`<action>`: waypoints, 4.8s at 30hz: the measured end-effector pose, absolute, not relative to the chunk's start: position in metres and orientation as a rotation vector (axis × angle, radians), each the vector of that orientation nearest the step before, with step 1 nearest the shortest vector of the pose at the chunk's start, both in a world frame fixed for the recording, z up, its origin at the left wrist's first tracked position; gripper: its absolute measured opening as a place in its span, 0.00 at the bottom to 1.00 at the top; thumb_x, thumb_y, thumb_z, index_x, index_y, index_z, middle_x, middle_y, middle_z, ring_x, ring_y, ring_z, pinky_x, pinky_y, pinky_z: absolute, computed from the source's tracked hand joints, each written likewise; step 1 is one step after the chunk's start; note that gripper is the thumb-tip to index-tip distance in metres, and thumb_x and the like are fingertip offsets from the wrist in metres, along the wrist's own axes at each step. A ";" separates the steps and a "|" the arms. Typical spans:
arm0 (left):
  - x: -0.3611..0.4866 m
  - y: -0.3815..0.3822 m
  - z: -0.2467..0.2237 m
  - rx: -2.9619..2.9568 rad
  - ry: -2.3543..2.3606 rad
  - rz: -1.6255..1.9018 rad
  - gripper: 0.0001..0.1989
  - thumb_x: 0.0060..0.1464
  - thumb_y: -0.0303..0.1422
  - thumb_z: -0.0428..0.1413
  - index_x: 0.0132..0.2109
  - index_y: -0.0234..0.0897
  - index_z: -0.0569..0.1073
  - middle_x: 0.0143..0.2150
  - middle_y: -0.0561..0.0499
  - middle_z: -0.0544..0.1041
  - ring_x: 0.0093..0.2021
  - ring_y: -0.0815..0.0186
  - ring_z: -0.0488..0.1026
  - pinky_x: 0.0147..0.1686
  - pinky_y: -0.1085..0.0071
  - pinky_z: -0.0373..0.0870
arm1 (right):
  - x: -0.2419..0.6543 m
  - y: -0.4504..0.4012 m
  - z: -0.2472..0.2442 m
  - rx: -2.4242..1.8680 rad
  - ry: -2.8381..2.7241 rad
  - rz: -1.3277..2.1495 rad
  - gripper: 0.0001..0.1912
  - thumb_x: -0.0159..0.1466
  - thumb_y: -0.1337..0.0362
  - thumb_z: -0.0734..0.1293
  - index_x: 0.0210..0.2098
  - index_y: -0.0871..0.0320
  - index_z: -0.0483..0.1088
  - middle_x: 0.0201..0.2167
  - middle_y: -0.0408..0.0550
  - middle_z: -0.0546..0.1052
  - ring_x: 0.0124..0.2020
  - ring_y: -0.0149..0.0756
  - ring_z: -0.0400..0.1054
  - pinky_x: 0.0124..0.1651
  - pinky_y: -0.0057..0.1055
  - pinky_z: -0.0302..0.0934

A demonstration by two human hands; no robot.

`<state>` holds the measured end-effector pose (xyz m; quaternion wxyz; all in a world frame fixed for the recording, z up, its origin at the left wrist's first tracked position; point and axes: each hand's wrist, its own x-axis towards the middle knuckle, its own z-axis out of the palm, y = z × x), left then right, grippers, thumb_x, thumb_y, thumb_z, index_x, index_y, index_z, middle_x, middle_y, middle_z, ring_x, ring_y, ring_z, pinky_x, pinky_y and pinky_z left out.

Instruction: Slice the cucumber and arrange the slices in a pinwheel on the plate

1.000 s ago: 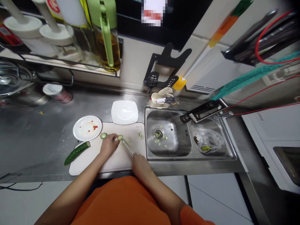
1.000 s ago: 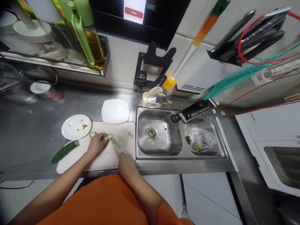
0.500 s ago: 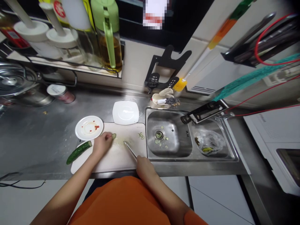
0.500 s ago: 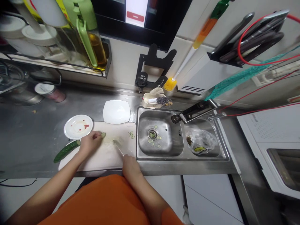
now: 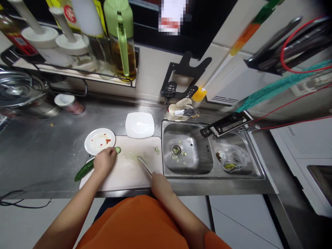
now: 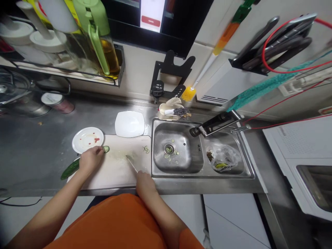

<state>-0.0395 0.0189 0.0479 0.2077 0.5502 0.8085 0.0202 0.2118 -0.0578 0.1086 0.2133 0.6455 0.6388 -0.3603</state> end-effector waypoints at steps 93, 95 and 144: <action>-0.030 0.013 0.045 1.529 1.818 0.073 0.06 0.54 0.37 0.49 0.35 0.40 0.67 0.32 0.50 0.77 0.33 0.61 0.74 0.33 0.71 0.62 | 0.196 0.002 0.086 2.281 1.774 -0.710 0.13 0.63 0.68 0.57 0.43 0.59 0.69 0.43 0.56 0.73 0.52 0.46 0.58 0.43 0.34 0.55; -0.029 0.007 0.042 1.517 1.801 0.082 0.06 0.54 0.37 0.49 0.35 0.40 0.66 0.33 0.50 0.77 0.33 0.61 0.74 0.33 0.71 0.62 | 0.196 -0.003 0.085 2.274 1.754 -0.698 0.13 0.64 0.68 0.57 0.45 0.59 0.69 0.44 0.56 0.73 0.53 0.47 0.57 0.43 0.35 0.55; -0.051 0.023 0.047 1.982 1.972 -0.014 0.18 0.61 0.36 0.41 0.46 0.40 0.74 0.41 0.46 0.72 0.39 0.62 0.70 0.29 0.71 0.59 | 0.187 -0.015 0.071 2.227 1.729 -0.539 0.15 0.63 0.69 0.58 0.48 0.63 0.68 0.46 0.61 0.71 0.53 0.49 0.56 0.44 0.37 0.54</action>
